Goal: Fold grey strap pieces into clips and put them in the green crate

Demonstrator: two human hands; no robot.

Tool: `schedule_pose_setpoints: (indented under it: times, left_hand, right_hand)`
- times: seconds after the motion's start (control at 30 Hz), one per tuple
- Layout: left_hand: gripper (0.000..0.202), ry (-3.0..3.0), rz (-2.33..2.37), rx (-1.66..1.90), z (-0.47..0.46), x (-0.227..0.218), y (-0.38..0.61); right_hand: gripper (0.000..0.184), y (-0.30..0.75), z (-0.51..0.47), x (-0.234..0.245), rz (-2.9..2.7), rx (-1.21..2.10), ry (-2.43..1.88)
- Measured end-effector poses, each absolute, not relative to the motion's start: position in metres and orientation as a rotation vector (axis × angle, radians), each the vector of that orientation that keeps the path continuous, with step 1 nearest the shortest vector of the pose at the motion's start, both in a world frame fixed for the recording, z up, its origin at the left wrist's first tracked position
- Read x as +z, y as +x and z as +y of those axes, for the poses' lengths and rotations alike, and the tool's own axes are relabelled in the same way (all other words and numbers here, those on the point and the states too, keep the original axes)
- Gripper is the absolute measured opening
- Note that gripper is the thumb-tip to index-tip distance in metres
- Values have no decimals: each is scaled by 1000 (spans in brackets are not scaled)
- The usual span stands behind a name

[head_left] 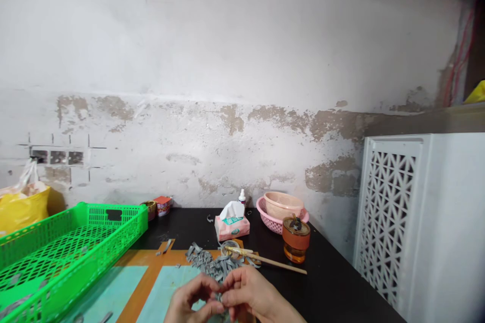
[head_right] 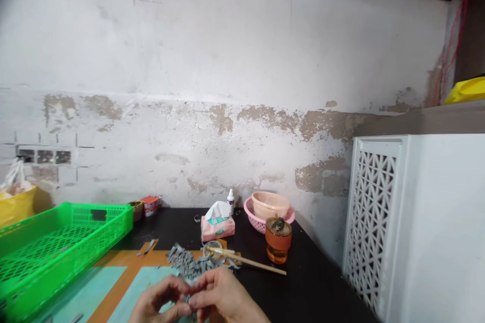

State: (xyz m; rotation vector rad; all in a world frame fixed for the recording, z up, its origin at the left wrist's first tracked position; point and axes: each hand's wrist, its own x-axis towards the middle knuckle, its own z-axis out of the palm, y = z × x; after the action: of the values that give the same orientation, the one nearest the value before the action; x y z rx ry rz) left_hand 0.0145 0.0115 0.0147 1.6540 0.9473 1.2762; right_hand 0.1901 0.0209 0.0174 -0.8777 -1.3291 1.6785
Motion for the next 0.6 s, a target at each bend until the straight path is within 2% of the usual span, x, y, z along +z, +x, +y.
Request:
schedule_pose_setpoints:
  times: [0.1,0.33,0.6]
  left_hand:
    - [17,1633,947,1257,13,10,16]
    - [24,1350,768,1213,13,13,16]
    - [28,1085,743,1216,5,22,19]
  right_hand:
    - [47,189,21,17,-1276,1684,-858]
    - [52,186,29,9,-1294,1540,-878]
    - [36,200,19,26,-1506,1513,-730]
